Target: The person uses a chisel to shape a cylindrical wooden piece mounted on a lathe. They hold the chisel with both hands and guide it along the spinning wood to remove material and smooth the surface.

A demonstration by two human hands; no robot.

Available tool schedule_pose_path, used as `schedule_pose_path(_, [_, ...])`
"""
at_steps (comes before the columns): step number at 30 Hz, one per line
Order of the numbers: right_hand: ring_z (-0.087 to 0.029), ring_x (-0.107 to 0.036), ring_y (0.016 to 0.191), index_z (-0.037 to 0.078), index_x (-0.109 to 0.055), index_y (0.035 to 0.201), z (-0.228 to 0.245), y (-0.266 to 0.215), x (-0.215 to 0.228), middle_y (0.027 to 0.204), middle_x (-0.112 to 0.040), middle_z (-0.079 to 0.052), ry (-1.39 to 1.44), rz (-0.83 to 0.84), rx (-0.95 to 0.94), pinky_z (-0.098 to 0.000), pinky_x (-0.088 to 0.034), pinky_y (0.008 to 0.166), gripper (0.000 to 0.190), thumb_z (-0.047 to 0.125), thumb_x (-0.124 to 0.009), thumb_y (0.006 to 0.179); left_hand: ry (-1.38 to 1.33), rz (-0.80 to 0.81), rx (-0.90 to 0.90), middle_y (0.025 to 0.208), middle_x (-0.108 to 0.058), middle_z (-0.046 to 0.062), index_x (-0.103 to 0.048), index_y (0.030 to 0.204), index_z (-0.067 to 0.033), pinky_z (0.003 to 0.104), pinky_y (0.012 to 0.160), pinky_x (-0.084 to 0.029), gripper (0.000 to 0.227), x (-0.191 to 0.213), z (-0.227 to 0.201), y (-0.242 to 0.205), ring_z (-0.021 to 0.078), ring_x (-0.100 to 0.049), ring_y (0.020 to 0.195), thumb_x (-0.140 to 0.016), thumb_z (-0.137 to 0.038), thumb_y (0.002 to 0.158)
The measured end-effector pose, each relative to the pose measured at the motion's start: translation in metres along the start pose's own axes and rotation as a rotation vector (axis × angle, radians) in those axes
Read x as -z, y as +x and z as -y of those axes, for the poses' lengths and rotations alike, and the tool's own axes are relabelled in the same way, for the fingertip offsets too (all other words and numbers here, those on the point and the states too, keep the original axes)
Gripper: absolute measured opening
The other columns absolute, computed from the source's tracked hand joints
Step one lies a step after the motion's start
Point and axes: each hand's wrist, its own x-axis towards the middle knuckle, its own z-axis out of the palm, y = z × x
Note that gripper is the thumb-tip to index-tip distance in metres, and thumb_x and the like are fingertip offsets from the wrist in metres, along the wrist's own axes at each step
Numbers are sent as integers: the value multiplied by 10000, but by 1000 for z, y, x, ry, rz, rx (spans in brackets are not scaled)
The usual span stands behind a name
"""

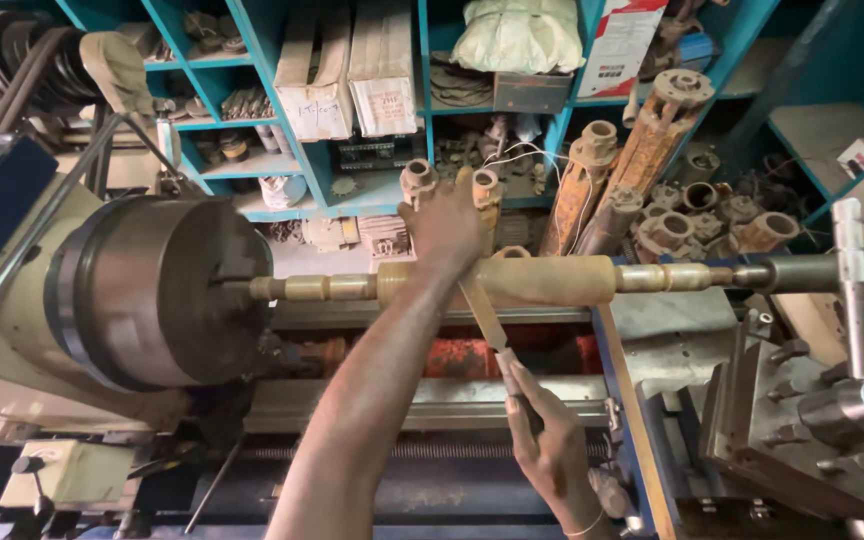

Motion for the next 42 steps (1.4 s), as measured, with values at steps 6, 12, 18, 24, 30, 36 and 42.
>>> schedule_pose_path(6, [-338, -680, 1244, -14, -559, 1405, 4, 11, 2, 1350, -675, -220, 9, 8, 3, -382, -556, 1014, 445, 145, -568, 990, -5, 173, 31, 1421, -553, 153, -324, 1564, -206, 801, 1087, -188, 675, 7, 0, 4, 398, -455, 1374, -521, -270, 921])
schedule_pose_path(12, [-308, -709, 1204, -16, -549, 1405, 3, 16, 5, 1376, -662, -201, 45, 26, -21, -366, -571, 942, 472, 191, -564, 982, 57, -3, -6, 1502, -436, 187, -323, 1544, -213, 793, 1046, -211, 662, 16, -5, 3, 435, -333, 1420, -535, -379, 939])
schedule_pose_path(18, [-316, -695, 1204, -31, -567, 1410, 0, -3, 3, 1348, -691, -196, 49, 34, -119, -376, -556, 1005, 466, 172, -575, 990, 2, 13, -25, 1490, -492, 135, -288, 1627, -217, 820, 1108, -212, 672, 5, 2, -16, 410, -380, 1418, -486, -385, 1007])
schedule_pose_path(24, [-310, -644, 1299, -95, -561, 1367, -6, 14, -2, 1384, -665, -212, 172, -12, -32, -372, -494, 1064, 438, 142, -569, 998, 26, -25, -46, 1475, -460, 155, -326, 1551, -227, 840, 1004, -207, 655, 13, -3, 1, 396, -334, 1411, -533, -365, 945])
schedule_pose_path(30, [-291, -661, 1282, -95, -585, 1356, -12, 8, 4, 1365, -695, -193, 107, 10, -79, -364, -497, 1055, 448, 124, -600, 965, 91, -16, -36, 1438, -490, 151, -300, 1595, -224, 830, 1043, -213, 664, 11, -7, -7, 394, -350, 1416, -519, -349, 981])
schedule_pose_path(36, [-279, -684, 1254, -87, -578, 1368, -16, -2, 3, 1326, -701, -193, 119, 22, -211, -348, -521, 1026, 480, 160, -619, 958, 42, -87, -47, 1412, -524, 104, -245, 1644, -235, 810, 1066, -227, 773, 12, -9, -16, 354, -390, 1420, -544, -269, 933])
schedule_pose_path(42, [-283, -596, 1362, -108, -520, 1408, -13, 8, 6, 1435, -655, -207, 228, 57, -97, -364, -430, 1117, 493, 179, -551, 1008, 65, -166, -74, 1472, -439, 131, -153, 1606, -298, 842, 959, -201, 838, 16, -13, -4, 388, -326, 1419, -574, -237, 884])
